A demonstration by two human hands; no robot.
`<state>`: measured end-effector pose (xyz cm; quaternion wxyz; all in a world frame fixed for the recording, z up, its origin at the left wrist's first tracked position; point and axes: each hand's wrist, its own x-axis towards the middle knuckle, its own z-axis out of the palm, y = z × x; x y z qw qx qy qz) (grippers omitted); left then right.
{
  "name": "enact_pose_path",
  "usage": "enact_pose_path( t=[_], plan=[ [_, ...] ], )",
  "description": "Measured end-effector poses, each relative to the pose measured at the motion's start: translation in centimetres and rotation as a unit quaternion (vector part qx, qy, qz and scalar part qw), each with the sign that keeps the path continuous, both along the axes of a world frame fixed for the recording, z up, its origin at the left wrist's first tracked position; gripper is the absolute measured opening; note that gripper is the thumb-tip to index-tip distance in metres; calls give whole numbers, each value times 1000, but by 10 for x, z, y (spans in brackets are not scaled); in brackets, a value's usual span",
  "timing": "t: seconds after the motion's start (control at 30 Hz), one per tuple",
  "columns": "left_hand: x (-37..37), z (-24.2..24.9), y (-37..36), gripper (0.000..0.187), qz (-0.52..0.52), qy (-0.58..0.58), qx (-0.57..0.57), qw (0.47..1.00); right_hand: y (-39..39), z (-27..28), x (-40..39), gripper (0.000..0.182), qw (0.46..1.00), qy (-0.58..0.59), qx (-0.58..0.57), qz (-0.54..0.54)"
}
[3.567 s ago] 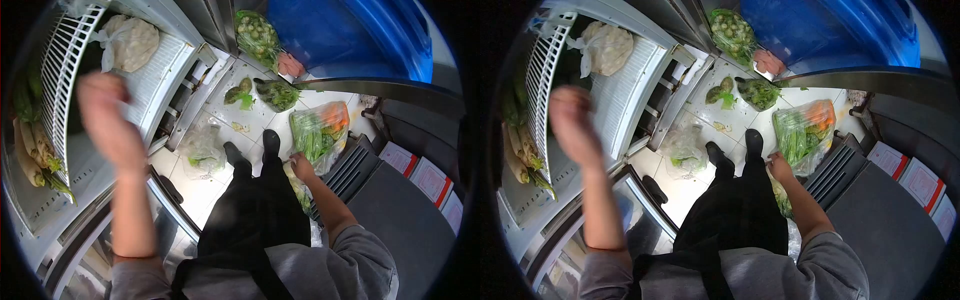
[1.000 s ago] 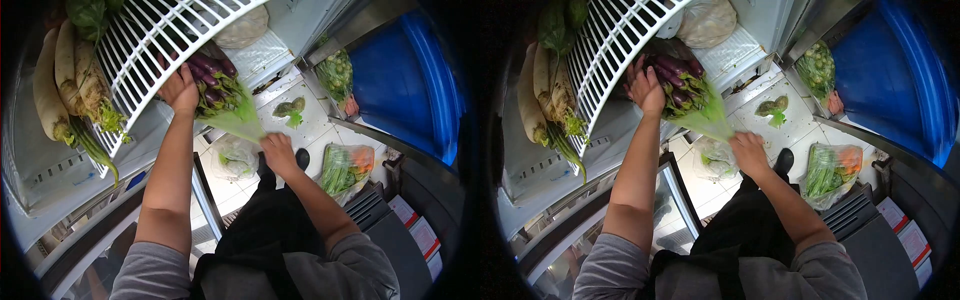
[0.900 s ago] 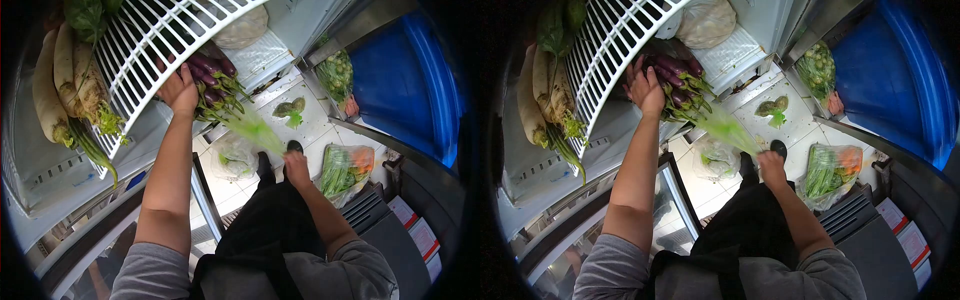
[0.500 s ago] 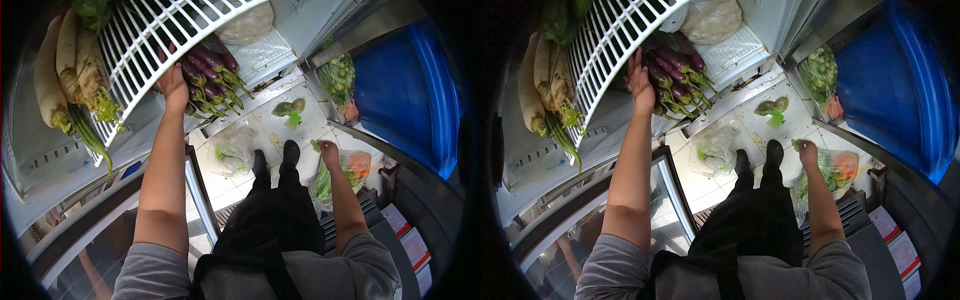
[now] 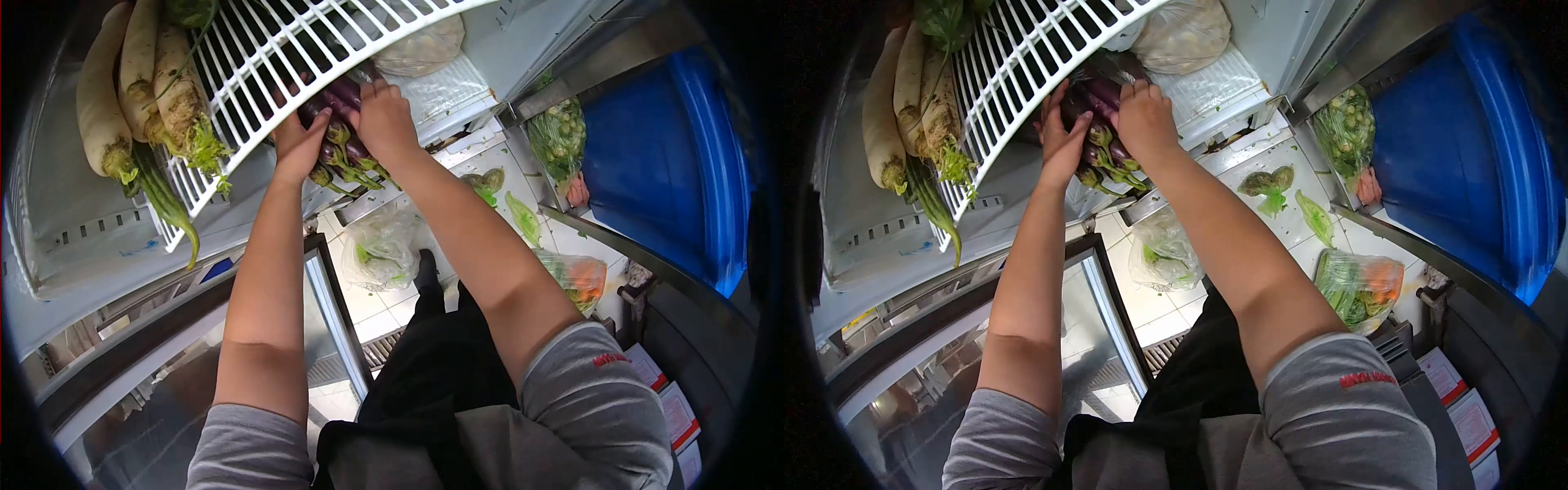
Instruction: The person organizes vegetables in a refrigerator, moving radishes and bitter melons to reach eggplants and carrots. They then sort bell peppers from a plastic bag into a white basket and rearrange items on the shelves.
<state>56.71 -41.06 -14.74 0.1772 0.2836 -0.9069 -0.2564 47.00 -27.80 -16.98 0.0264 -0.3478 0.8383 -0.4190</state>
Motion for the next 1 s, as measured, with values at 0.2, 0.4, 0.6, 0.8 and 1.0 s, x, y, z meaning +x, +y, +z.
enact_pose_path(
  t=[0.2,0.4,0.6,0.8,1.0],
  plan=[
    [10,3,-1,67,-24,37,36,998,13,-19,-3,40,998,-11,57,39],
    [6,-5,-3,62,-8,21,13,1000,-4,-2,8,74,976,-170,133,35],
    [-6,-8,2,52,23,-15,6,1000,-18,-10,-25,81,953,-234,170,92],
    [-10,-11,3,56,49,-12,-47,998,-1,0,-32,80,946,-290,47,138],
    [-7,-12,-2,76,52,-65,-39,996,109,23,-12,67,911,-351,-77,205]
  ],
)
